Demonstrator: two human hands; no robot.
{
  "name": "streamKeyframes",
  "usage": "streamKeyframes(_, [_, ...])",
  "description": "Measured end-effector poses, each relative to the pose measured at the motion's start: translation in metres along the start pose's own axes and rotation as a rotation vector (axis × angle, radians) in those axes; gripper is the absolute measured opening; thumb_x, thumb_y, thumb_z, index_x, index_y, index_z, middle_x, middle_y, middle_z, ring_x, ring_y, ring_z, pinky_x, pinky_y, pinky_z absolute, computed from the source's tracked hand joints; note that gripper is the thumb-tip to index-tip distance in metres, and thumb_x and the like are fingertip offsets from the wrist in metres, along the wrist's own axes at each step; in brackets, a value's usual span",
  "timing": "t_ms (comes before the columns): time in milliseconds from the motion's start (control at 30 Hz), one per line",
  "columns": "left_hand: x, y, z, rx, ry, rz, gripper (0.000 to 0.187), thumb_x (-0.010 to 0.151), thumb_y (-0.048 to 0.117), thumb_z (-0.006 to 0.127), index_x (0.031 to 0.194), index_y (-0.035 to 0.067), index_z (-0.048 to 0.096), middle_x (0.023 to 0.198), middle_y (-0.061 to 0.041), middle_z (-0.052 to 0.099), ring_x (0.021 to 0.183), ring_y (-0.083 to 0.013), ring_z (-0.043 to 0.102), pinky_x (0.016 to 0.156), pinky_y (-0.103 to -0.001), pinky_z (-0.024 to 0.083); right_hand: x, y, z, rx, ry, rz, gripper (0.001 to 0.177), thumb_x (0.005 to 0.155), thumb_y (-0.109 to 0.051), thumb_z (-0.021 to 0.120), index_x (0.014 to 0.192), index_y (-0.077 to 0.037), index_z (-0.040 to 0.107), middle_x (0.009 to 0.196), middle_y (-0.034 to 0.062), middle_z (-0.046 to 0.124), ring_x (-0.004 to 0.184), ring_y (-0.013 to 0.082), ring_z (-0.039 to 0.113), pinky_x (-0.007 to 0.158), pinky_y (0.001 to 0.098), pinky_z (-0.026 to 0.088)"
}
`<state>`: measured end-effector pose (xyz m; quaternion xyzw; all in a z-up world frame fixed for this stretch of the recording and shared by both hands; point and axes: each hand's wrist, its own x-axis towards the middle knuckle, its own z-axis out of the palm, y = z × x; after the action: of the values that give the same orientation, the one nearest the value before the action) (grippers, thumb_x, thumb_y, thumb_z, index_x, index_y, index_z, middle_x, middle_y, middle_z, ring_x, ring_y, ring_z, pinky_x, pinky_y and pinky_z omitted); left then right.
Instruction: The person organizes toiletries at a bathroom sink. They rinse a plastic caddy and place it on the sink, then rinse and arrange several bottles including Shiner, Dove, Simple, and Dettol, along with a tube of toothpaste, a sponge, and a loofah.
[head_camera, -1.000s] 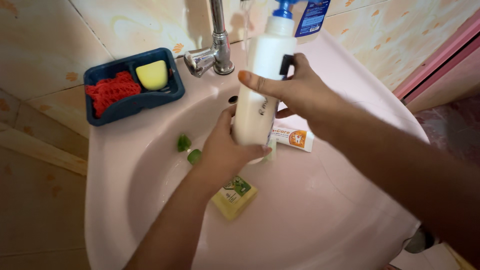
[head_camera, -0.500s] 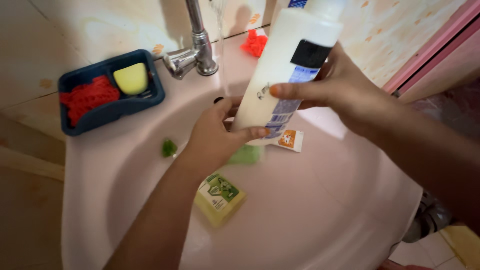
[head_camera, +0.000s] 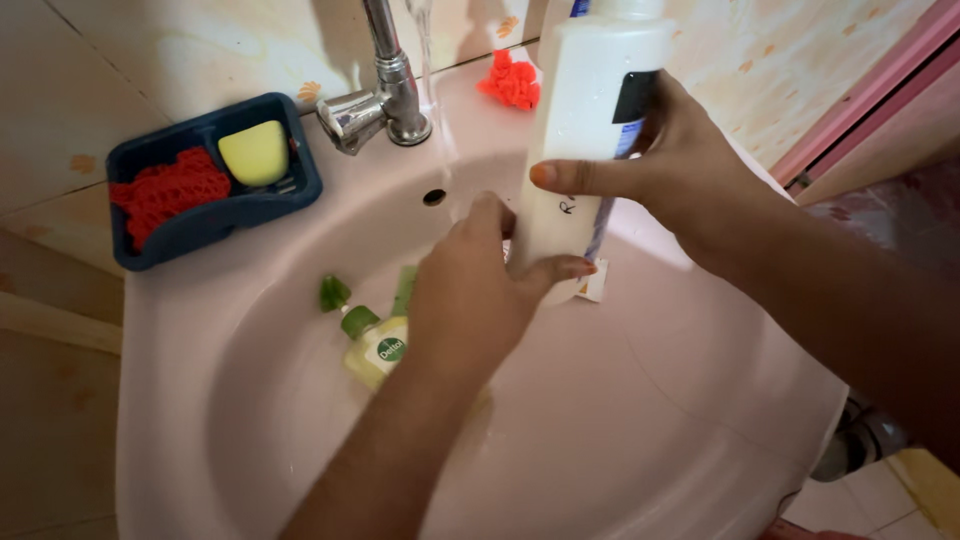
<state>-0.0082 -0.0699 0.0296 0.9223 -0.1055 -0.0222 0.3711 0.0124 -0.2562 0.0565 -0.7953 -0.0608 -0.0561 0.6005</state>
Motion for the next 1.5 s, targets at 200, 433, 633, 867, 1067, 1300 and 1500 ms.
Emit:
streamKeyframes(200, [0.043, 0.008, 0.009, -0.271, 0.185, 0.312, 0.04, 0.094, 0.027, 0.072, 0.13, 0.013, 0.062, 0.12, -0.012, 0.071, 0.113, -0.0227, 0.07, 0.093, -0.037, 0.056, -0.002, -0.003, -0.014, -0.04, 0.187, 0.064, 0.07, 0.074, -0.028, 0.091, 0.128, -0.005, 0.054, 0.105, 0.0031, 0.07, 0.099, 0.0157, 0.07, 0.082, 0.0347, 0.056])
streamKeyframes(433, [0.075, 0.042, 0.043, -0.811, 0.101, 0.474, 0.04, 0.103, 0.024, 0.067, 0.139, 0.01, 0.058, 0.134, -0.01, 0.064, 0.125, -0.0187, 0.061, 0.107, -0.034, 0.053, 0.003, 0.001, -0.057, 0.038, 0.132, 0.013, 0.071, 0.077, -0.022, 0.087, 0.135, -0.002, 0.051, 0.115, 0.0097, 0.07, 0.106, 0.0215, 0.072, 0.082, 0.0335, 0.061])
streamKeyframes(633, [0.064, 0.079, 0.025, -0.38, 0.545, 0.639, 0.053, 0.093, 0.038, 0.082, 0.121, 0.001, 0.057, 0.117, -0.013, 0.067, 0.113, -0.0247, 0.065, 0.098, -0.037, 0.053, -0.008, 0.018, -0.037, -0.026, 0.086, -0.133, 0.088, 0.076, -0.012, 0.087, 0.146, 0.001, 0.034, 0.128, 0.0121, 0.061, 0.117, 0.0218, 0.067, 0.088, 0.0362, 0.063])
streamKeyframes(867, [0.041, 0.063, -0.01, -0.189, 0.729, 0.375, 0.048, 0.092, 0.038, 0.08, 0.115, 0.002, 0.057, 0.104, -0.01, 0.069, 0.096, -0.027, 0.071, 0.083, -0.042, 0.055, -0.017, 0.01, 0.023, -0.57, 0.123, -0.043, 0.114, 0.055, -0.029, 0.101, 0.14, 0.003, 0.031, 0.119, 0.0194, 0.054, 0.11, 0.0313, 0.062, 0.086, 0.0415, 0.055])
streamKeyframes(1067, [0.028, 0.03, -0.027, -0.228, 0.701, 0.265, 0.044, 0.089, 0.043, 0.076, 0.105, 0.005, 0.06, 0.093, -0.004, 0.072, 0.079, -0.0188, 0.073, 0.074, -0.035, 0.057, -0.014, -0.006, 0.054, -0.679, 0.005, 0.127, 0.114, 0.044, -0.038, 0.1, 0.134, -0.003, 0.039, 0.119, 0.0159, 0.049, 0.12, 0.0331, 0.052, 0.092, 0.0473, 0.051])
streamKeyframes(1300, [0.046, -0.001, -0.03, -0.393, 0.608, 0.129, 0.039, 0.095, 0.044, 0.067, 0.105, 0.007, 0.073, 0.088, -0.002, 0.079, 0.081, -0.0114, 0.077, 0.077, -0.027, 0.058, -0.01, -0.005, 0.062, -0.748, -0.052, 0.122, 0.117, 0.047, -0.047, 0.1, 0.138, -0.005, 0.038, 0.121, 0.018, 0.047, 0.123, 0.0362, 0.047, 0.096, 0.0484, 0.049])
streamKeyframes(1500, [0.069, -0.038, -0.039, -1.281, 0.142, -0.043, 0.031, 0.094, 0.038, 0.07, 0.108, 0.01, 0.071, 0.099, 0.002, 0.078, 0.095, -0.012, 0.074, 0.089, -0.03, 0.06, -0.007, -0.017, 0.054, -0.617, -0.141, 0.189, 0.107, 0.043, -0.045, 0.097, 0.13, -0.009, 0.048, 0.125, 0.0115, 0.06, 0.119, 0.027, 0.061, 0.1, 0.0411, 0.053])
